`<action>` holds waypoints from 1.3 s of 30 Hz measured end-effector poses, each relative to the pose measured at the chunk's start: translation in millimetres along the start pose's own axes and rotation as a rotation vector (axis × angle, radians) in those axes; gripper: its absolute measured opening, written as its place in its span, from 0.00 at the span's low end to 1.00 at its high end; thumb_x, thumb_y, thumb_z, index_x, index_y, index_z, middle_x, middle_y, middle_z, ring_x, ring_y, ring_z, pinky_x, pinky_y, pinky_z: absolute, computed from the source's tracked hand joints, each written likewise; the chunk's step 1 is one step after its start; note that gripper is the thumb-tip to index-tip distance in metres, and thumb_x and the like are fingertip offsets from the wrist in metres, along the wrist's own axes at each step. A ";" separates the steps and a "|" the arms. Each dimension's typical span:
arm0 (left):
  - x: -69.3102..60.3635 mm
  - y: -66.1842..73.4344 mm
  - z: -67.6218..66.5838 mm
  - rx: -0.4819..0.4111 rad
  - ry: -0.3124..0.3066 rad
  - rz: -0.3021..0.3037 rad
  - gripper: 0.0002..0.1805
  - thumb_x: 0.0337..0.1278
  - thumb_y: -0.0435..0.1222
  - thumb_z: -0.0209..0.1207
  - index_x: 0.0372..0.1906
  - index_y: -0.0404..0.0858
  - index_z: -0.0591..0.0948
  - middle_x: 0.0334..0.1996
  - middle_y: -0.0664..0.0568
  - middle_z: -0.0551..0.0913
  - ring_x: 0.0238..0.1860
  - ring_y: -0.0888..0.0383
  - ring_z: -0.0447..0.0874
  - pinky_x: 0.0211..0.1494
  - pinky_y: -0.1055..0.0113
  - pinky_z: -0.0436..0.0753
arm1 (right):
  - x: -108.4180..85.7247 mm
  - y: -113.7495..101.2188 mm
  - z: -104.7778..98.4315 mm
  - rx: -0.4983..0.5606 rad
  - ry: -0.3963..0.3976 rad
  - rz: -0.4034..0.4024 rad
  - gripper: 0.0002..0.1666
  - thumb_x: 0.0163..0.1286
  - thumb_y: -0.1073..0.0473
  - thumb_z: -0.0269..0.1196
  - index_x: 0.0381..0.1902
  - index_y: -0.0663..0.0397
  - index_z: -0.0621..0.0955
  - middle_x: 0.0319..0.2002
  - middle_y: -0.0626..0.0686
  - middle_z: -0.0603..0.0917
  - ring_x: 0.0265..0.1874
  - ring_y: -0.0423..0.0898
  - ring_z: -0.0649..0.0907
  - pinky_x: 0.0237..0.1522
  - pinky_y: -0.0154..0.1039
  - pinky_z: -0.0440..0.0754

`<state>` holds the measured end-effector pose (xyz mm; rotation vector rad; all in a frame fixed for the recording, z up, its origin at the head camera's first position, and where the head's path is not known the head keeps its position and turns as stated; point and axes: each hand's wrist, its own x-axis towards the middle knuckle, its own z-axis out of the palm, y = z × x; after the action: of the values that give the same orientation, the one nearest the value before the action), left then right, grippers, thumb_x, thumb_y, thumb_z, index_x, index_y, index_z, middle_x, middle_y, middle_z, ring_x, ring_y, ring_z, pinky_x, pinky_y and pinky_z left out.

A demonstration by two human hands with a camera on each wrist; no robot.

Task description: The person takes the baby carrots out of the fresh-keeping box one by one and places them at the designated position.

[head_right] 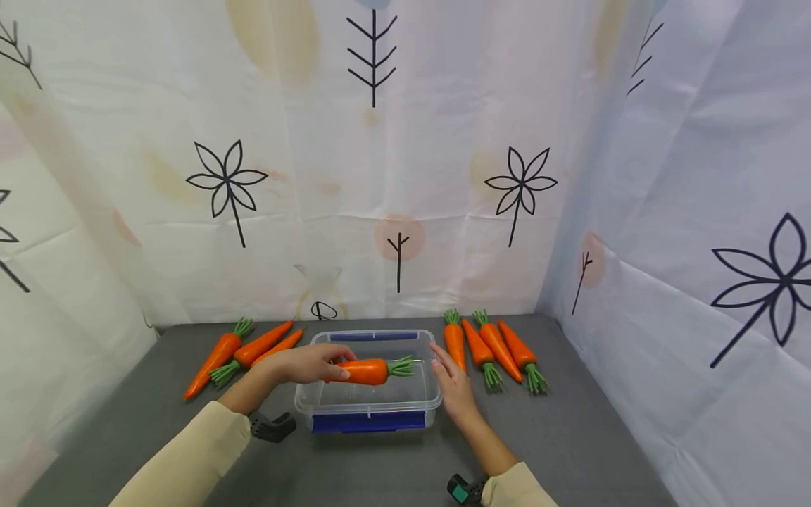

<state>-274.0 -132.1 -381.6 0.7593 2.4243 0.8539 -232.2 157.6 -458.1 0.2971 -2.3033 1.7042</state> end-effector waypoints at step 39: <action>-95.3 -90.8 -19.3 -0.218 0.805 -0.051 0.32 0.65 0.46 0.60 0.68 0.37 0.67 0.54 0.36 0.73 0.49 0.42 0.74 0.42 0.57 0.79 | 9.7 49.0 3.2 0.033 0.012 0.000 0.24 0.77 0.54 0.51 0.67 0.54 0.73 0.63 0.61 0.74 0.57 0.59 0.78 0.58 0.59 0.70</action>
<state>-245.5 -259.5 -407.0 0.2846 2.9129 1.6070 -257.1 168.7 -500.1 0.2925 -2.2685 1.7409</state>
